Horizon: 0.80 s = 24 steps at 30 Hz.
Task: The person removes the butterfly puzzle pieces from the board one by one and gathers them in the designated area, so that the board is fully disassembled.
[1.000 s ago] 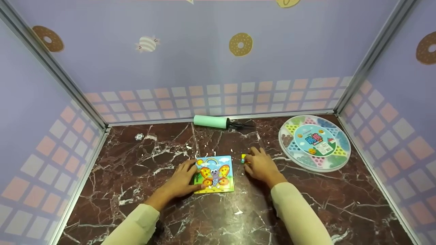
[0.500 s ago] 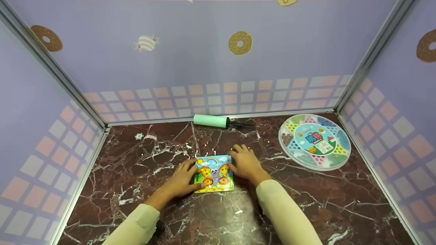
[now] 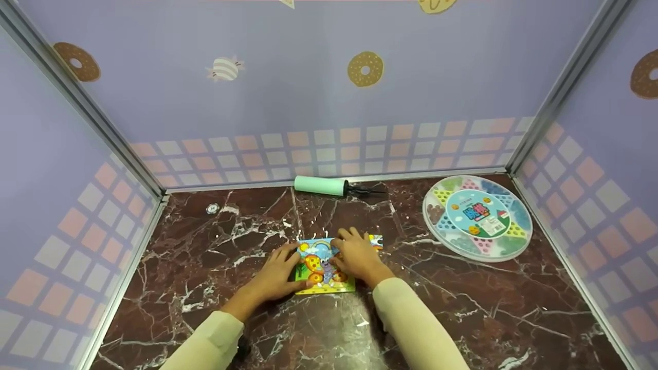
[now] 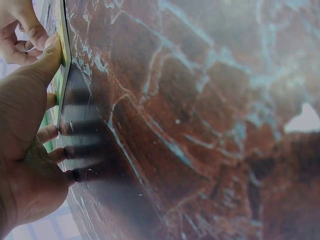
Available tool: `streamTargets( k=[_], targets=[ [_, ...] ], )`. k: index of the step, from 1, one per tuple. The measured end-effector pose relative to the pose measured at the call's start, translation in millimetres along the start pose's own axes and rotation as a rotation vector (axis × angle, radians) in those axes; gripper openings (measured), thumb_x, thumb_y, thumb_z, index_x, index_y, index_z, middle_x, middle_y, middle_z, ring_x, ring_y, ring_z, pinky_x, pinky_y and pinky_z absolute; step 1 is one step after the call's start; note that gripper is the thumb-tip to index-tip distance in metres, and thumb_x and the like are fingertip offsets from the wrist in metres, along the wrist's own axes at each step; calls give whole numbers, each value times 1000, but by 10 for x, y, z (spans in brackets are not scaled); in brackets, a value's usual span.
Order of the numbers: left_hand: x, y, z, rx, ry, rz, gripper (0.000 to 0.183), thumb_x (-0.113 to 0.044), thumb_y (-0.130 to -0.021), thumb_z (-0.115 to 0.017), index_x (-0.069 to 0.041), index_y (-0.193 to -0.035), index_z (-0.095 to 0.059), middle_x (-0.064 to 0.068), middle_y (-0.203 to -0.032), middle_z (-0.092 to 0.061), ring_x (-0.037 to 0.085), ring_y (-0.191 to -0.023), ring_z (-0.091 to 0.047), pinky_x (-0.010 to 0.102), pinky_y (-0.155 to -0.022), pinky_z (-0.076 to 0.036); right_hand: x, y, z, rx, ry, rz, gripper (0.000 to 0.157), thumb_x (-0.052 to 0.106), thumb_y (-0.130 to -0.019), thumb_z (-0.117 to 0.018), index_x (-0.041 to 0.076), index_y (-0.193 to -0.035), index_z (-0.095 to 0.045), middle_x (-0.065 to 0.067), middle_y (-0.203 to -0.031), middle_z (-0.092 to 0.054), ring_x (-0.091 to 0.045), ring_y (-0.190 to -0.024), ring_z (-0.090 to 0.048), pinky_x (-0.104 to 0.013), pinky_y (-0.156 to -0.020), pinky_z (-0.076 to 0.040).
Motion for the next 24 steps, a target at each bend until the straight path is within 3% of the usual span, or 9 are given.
streamTargets(
  k=[9, 13, 19, 24],
  targets=[
    [5, 2, -1, -16, 0, -10, 79, -63, -98, -75, -9, -152, -57, 24, -171, -39, 54, -163, -32, 76, -132, -25, 72, -38, -23, -15, 20, 4, 34, 38, -98, -85, 18, -125, -79, -8, -125, -67, -39, -123, -63, -75, -98, -56],
    [-8, 1, 3, -8, -18, -1, 79, -63, -98, -74, -10, -154, -57, 24, -172, -39, 54, -163, -32, 75, -133, -25, 118, -70, -39, 9, 10, -7, 36, 40, -99, -84, 17, -127, -78, -8, -126, -67, -38, -122, -63, -73, -98, -55],
    [-26, 2, 16, 11, -30, 27, 78, -61, -98, -76, -11, -156, -56, 21, -172, -39, 52, -164, -32, 73, -134, -26, 160, -116, -62, 45, 8, -41, 39, 42, -99, -83, 17, -130, -78, -9, -130, -67, -52, -138, -60, -80, -106, -50],
    [-16, -2, 14, 11, -34, 29, 78, -61, -98, -76, -11, -154, -57, 21, -172, -40, 51, -164, -32, 73, -134, -26, 187, -150, -85, 72, 22, -60, 38, 41, -100, -82, 19, -130, -78, -8, -131, -66, -49, -138, -60, -78, -105, -51]
  ],
)
Point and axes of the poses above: each hand's wrist, its own y-axis away from the middle knuckle, its own z-axis out of the back of the hand, x = y × z, the point moved 7 cm from there along -y, towards the middle knuckle
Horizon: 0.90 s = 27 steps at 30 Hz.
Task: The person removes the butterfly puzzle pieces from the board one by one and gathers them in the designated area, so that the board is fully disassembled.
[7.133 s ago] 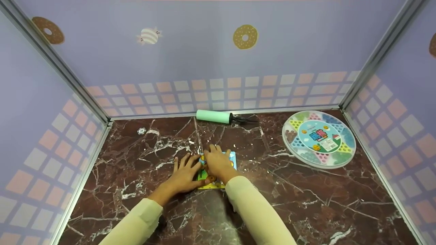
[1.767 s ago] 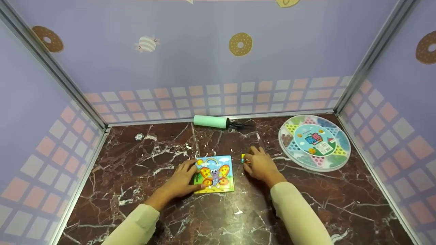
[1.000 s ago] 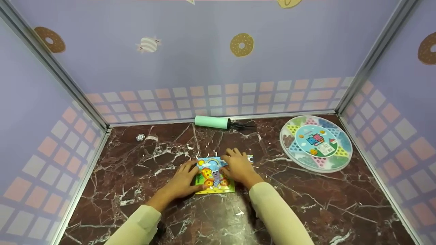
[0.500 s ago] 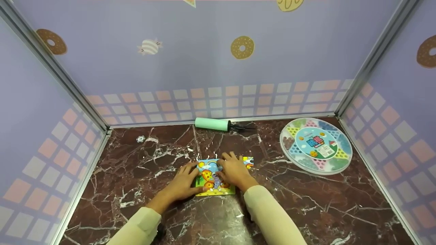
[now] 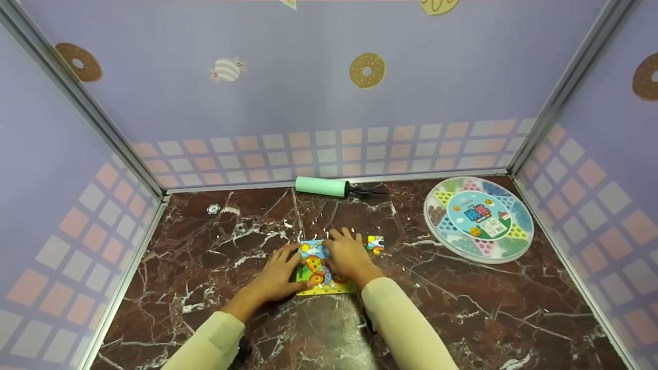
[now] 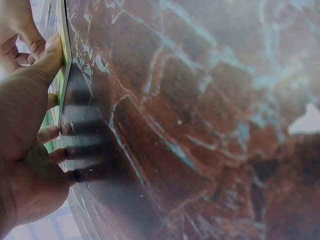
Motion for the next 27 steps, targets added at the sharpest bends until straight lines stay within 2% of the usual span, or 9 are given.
streamTargets(
  k=[6, 11, 16, 22, 27],
  targets=[
    [77, -36, -78, -10, 29, -15, 83, -68, -97, -73, -13, -156, -56, 22, -173, -38, 53, -164, -30, 75, -134, -23, 48, -52, -31, 43, 8, -25, 33, 34, -102, -81, 19, -131, -77, -8, -139, -64, -40, -135, -58, -77, -106, -51],
    [30, -17, -21, -4, 32, -13, 79, -64, -96, -76, -11, -152, -58, 23, -172, -39, 54, -163, -32, 76, -133, -24, 87, -87, -44, 56, 13, -29, 32, 29, -103, -81, 19, -133, -77, -10, -142, -63, -41, -138, -56, -78, -107, -50],
    [-13, -17, 18, 3, 7, 3, 75, -60, -97, -78, -10, -150, -59, 22, -171, -41, 51, -163, -33, 74, -133, -27, 119, -112, -42, 65, 48, -23, 36, 25, -102, -82, 18, -137, -74, -10, -143, -61, -39, -136, -55, -77, -104, -51],
    [-13, -15, 12, 10, 4, 13, 74, -60, -98, -78, -12, -150, -59, 22, -171, -41, 50, -164, -33, 73, -133, -27, 156, -129, -48, 71, 54, -26, 39, 22, -100, -83, 16, -138, -74, -11, -141, -61, -40, -137, -55, -85, -108, -46],
    [-4, -11, -3, 5, 7, 10, 71, -60, -97, -78, -12, -147, -60, 22, -171, -41, 51, -164, -33, 73, -133, -27, 151, -144, -84, 82, 70, -36, 43, 24, -99, -85, 16, -140, -71, -13, -145, -60, -40, -139, -54, -84, -108, -45]
  ],
)
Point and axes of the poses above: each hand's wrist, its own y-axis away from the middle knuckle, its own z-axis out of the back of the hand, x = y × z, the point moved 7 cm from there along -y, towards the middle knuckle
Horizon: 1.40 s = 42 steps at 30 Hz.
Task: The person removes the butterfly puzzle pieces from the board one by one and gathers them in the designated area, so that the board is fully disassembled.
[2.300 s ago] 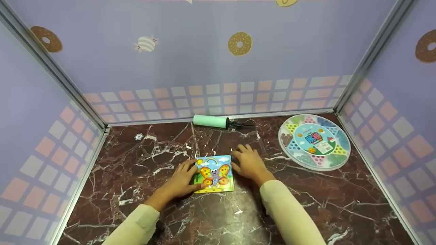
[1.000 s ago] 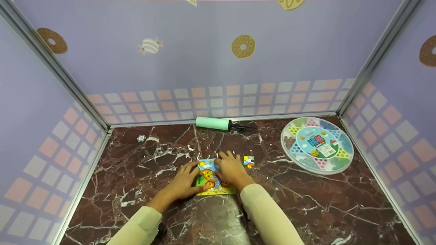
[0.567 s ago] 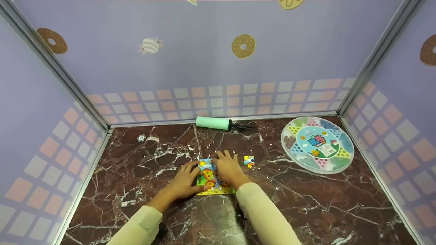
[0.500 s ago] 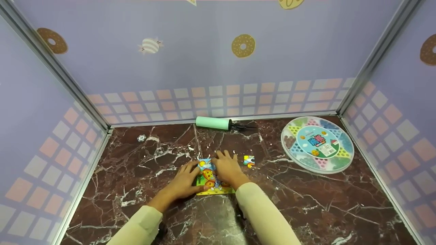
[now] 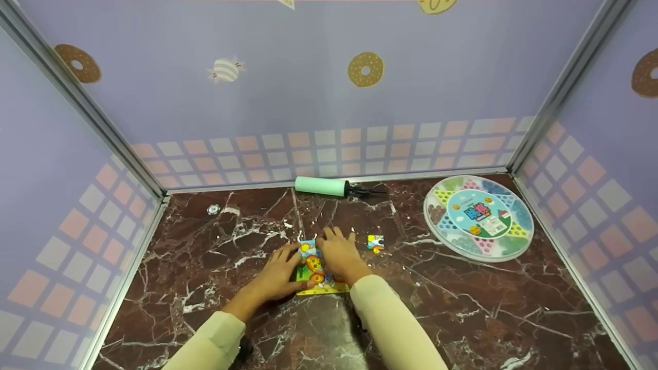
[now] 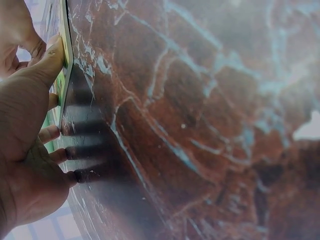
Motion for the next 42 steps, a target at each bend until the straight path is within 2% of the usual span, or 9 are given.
streamTargets(
  k=[6, 14, 22, 28, 32, 39, 42],
  targets=[
    [9, 0, -2, -7, 1, -4, 72, -60, -96, -79, -12, -147, -60, 22, -171, -41, 50, -164, -33, 73, -133, -27, 11, -36, -14, 21, 2, -13, 49, 25, -98, -86, 16, -143, -68, -14, -148, -59, -39, -140, -54, -82, -108, -45],
    [21, -6, -19, -10, -15, -3, 74, -63, -96, -78, -12, -147, -59, 24, -170, -42, 50, -163, -35, 72, -134, -28, 43, -55, 41, -4, 23, -5, 47, 18, -94, -86, 12, -138, -71, -15, -148, -60, -39, -136, -55, -82, -102, -46],
    [9, -7, -19, -39, -15, -20, 69, -58, -94, -81, -11, -141, -61, 22, -168, -43, 51, -161, -37, 73, -132, -29, 37, -59, 22, -3, 29, -22, 50, 26, -94, -90, 11, -138, -72, -14, -146, -60, -39, -135, -53, -82, -102, -46],
    [14, -3, -8, -25, 6, -5, 72, -59, -96, -79, -12, -147, -60, 22, -170, -42, 52, -163, -34, 73, -134, -27, 32, -50, 7, -2, 11, -33, 48, 22, -95, -88, 12, -138, -70, -14, -152, -57, -41, -139, -51, -82, -106, -46],
    [11, 8, -11, -17, 3, -2, 71, -57, -96, -80, -12, -147, -59, 23, -171, -40, 53, -163, -33, 73, -134, -26, 27, -30, -15, -6, -37, -35, 46, 17, -96, -86, 12, -138, -68, -17, -154, -52, -43, -140, -51, -77, -108, -50],
    [20, 8, -29, 15, -1, 26, 81, -62, -97, -77, -12, -157, -54, 21, -173, -39, 48, -166, -31, 71, -135, -26, 20, -9, -27, 7, -57, -32, 45, 15, -98, -83, 13, -140, -66, -19, -147, -53, -42, -136, -51, -69, -105, -53],
    [14, -6, -17, 15, -4, 27, 79, -61, -97, -77, -12, -156, -55, 21, -173, -38, 48, -166, -30, 70, -136, -25, 8, -19, -15, 14, -50, -34, 45, 14, -98, -83, 13, -140, -66, -19, -148, -53, -43, -135, -50, -69, -107, -53]
  ],
)
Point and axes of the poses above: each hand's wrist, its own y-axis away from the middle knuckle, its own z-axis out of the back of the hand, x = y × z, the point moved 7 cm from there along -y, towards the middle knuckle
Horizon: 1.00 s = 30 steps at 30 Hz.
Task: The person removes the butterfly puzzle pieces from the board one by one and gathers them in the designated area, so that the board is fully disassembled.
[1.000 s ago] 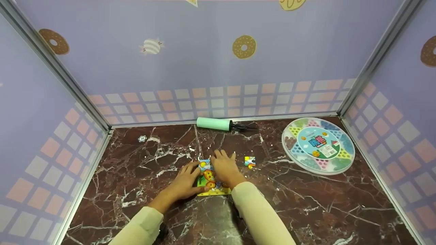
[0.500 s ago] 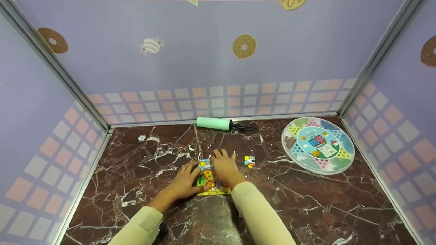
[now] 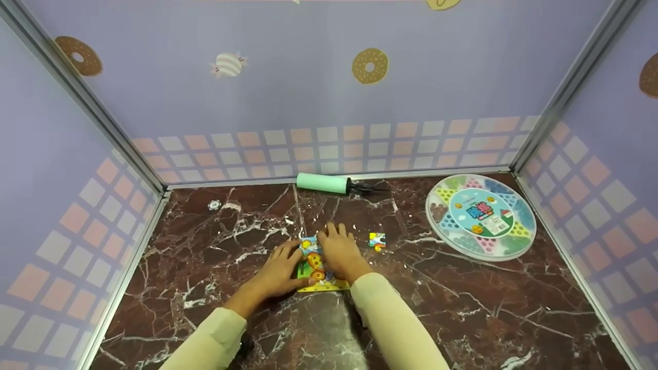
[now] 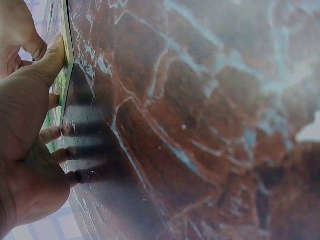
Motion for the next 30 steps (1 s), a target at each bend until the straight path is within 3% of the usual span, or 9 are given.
streamTargets(
  k=[12, 21, 30],
  targets=[
    [-4, -19, 13, -2, -13, -2, 81, -62, -98, -77, -12, -158, -54, 20, -173, -39, 47, -166, -31, 70, -135, -27, 8, 13, 47, -35, -4, 37, 44, 13, -97, -82, 10, -139, -65, -21, -141, -54, -43, -122, -53, -64, -102, -56],
    [-4, -6, 15, -2, 1, -18, 75, -61, -98, -77, -13, -152, -57, 22, -173, -38, 50, -165, -30, 72, -135, -25, -3, 3, -8, -13, -38, 19, 51, 13, -98, -83, 12, -145, -62, -20, -148, -51, -43, -126, -51, -66, -100, -56],
    [8, -6, -5, 5, 3, -4, 76, -62, -99, -75, -14, -154, -55, 21, -173, -37, 49, -166, -30, 72, -135, -25, 25, 29, -13, -28, -19, 46, 48, 14, -102, -79, 8, -146, -62, -19, -148, -49, -42, -130, -48, -67, -103, -54]
  ],
)
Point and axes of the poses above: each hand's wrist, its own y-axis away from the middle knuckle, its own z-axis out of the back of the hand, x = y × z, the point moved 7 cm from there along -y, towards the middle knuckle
